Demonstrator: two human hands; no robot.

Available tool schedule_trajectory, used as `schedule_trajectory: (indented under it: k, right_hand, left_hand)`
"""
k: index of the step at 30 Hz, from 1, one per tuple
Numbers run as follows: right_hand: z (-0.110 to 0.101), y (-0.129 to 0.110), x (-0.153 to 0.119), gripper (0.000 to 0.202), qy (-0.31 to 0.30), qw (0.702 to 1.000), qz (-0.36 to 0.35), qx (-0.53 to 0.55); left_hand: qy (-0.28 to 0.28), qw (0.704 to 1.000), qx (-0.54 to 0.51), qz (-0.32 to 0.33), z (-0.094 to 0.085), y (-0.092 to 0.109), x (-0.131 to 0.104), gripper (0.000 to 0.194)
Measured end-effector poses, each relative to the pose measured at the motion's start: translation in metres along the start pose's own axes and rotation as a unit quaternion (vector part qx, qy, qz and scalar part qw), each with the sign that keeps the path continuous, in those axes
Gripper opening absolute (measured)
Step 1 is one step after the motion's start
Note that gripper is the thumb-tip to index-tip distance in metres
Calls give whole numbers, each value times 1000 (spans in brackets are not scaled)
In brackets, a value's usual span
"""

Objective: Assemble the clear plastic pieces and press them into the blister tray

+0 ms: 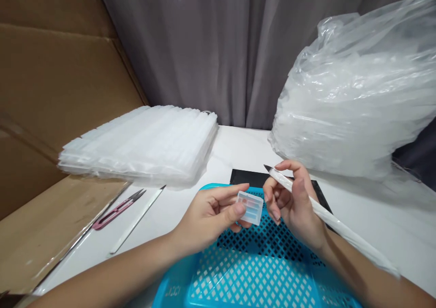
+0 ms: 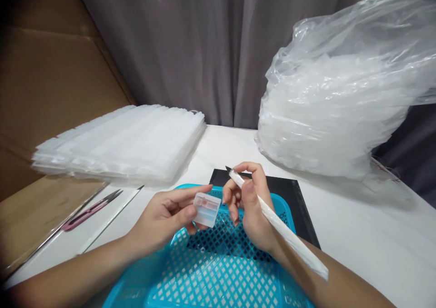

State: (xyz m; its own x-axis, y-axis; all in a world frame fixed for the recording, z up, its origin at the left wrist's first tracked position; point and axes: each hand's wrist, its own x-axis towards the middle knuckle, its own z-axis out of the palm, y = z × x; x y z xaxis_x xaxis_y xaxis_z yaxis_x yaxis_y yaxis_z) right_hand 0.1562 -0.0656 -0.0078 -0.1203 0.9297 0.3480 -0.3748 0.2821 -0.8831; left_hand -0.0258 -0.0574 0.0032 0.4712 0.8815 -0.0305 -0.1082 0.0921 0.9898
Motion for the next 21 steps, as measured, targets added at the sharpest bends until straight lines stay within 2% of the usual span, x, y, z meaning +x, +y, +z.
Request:
schedule_trajectory:
  k: [3,8,10,14,16,18,20,21]
  right_hand:
    - [2,-2,1,25,13,999,-45,-8]
    - [2,-4,0,17,71,985,-152,-28]
    - [1,-2,-1,17,62,984,-151,-70]
    - [4,3,-2,30,-8,967,-94,-235]
    - [4,2,-3,28,-32,942,-113,-314]
    - [-3,-9,-1,26,-17,895,-218,-388]
    - [-21,-36,8,25,58,828,-348,-435]
    - [-33,-56,17,25,115,795,-400,-442]
  left_hand:
    - [-2,1000,14,10,-2,1,0,57]
    - [-13,999,28,37,-3,1,-1,58]
    - [-19,999,27,42,-3,0,-2,58]
    - [-34,997,19,67,-6,-6,0,57]
    - [-50,994,35,89,-11,-9,0,61]
    - [-58,987,105,107,-17,-10,-2,72]
    - [-70,963,233,116,-23,-9,-8,77]
    - [-89,939,309,119,-25,-9,-12,75]
